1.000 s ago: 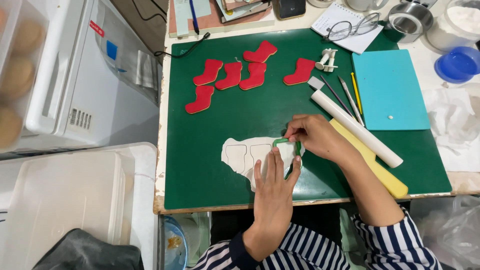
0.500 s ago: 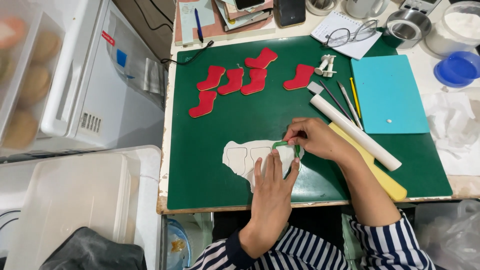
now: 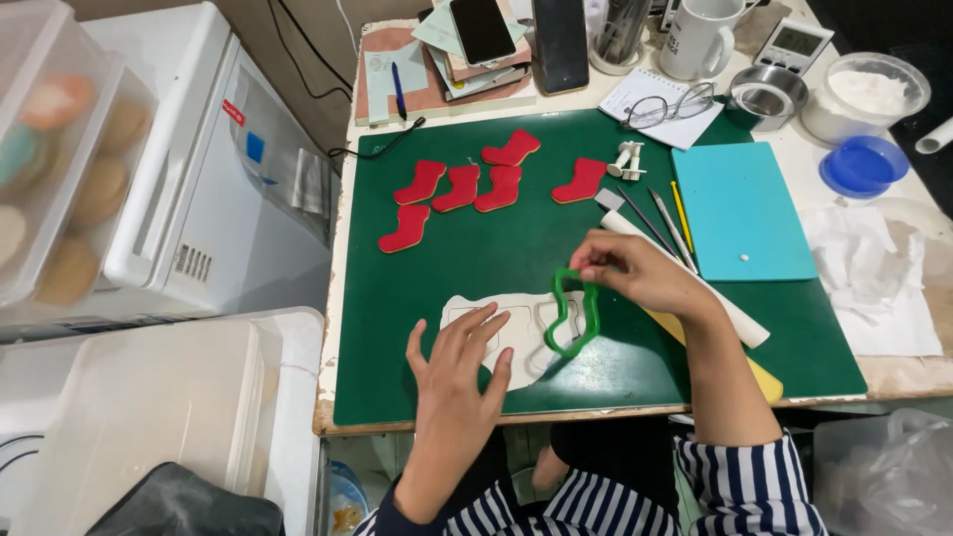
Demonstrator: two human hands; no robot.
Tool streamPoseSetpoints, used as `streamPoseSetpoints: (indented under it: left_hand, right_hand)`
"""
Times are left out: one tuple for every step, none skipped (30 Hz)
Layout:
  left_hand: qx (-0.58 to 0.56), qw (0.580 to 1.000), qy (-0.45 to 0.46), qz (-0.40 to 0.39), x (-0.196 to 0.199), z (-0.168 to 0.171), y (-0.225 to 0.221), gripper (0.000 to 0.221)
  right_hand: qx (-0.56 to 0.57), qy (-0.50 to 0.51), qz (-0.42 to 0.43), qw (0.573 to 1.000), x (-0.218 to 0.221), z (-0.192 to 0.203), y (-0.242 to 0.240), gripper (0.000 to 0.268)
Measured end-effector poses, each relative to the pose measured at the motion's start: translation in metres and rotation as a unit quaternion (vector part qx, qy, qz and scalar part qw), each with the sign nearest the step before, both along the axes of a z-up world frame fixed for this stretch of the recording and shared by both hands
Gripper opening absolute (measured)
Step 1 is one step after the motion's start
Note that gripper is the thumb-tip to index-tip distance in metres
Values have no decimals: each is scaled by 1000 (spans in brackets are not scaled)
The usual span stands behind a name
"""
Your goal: Smoothing a piece of white fondant with a scraper and then cutting out a shape using a green cookie cutter.
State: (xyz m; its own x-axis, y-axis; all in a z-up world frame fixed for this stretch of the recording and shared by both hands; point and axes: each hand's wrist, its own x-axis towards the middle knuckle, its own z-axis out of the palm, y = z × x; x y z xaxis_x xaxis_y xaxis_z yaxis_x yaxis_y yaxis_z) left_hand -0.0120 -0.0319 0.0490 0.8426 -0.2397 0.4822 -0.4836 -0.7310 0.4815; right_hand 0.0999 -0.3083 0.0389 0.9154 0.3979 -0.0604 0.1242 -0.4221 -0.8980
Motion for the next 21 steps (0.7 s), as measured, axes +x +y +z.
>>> streamPoseSetpoints:
  left_hand:
    - [0,1000,-1,2,-2,-4,6,33]
    - [-3,1000,2,11,-4,-8,13,27]
    - [-5,1000,6,21,-5,-13,19,22]
    - [-6,1000,6,21,-8,-18,24,22]
    - [-6,999,21,24,-12,-23,29,20]
    - [-6,999,35,27,-14,-29,34,19]
    - [-7,999,36,26,-17,-34,39,19]
    - [-4,998,50,30,-19,-39,43,20]
    - [-2,997,65,33,-22,-45,48,21]
    - [-3,997,65,34,-24,-47,50,21]
    - [2,997,66,27,-25,-49,53,23]
    - [8,998,67,21,-28,-50,56,25]
    - [7,997,68,23,-29,-51,55,25]
    - [1,997,77,18,-30,-52,55,25]
    - [-5,996,87,12,-32,-53,54,26]
    - [-6,996,87,12,-32,-54,53,26]
    - [-8,996,88,1,-32,-54,51,26]
    - [-10,996,89,-12,-32,-55,50,25]
    - [-11,996,90,-13,-33,-55,49,25]
    - [-13,996,86,-23,-33,-55,47,25]
    - [-14,996,83,-34,-33,-55,45,24]
  right_hand:
    - [0,-1,2,1000,3,-6,-8,12]
    - [31,-25,-79,996,6,-12,-16,8]
    - [62,-47,-160,984,9,-18,-25,7]
    - [62,-47,-160,984,10,-19,-31,7]
    - [18,-122,-248,961,11,-20,-37,8]
    - [-26,-196,-334,922,13,-21,-44,10]
    - [-28,-196,-335,921,14,-27,-54,10]
    - [-67,-271,-373,885,15,-34,-63,12]
    - [-107,-345,-406,840,16,-40,-72,14]
    - [-108,-345,-405,840,15,-45,-81,14]
    - [-124,-356,-447,811,14,-50,-89,14]
    - [-140,-367,-487,780,13,-55,-96,15]
    - [-140,-367,-485,781,12,-60,-103,15]
    - [-150,-354,-512,768,11,-64,-109,13]
    - [-160,-341,-538,754,10,-69,-116,11]
    - [-161,-341,-538,754,5,-62,-109,11]
    - [-177,-315,-552,751,1,-54,-103,14]
    - [-193,-288,-567,747,-5,-46,-96,20]
    - [-194,-288,-568,746,-6,-41,-90,20]
    - [-241,-299,-573,724,-7,-36,-85,30]
    - [-287,-309,-576,700,-8,-31,-80,39]
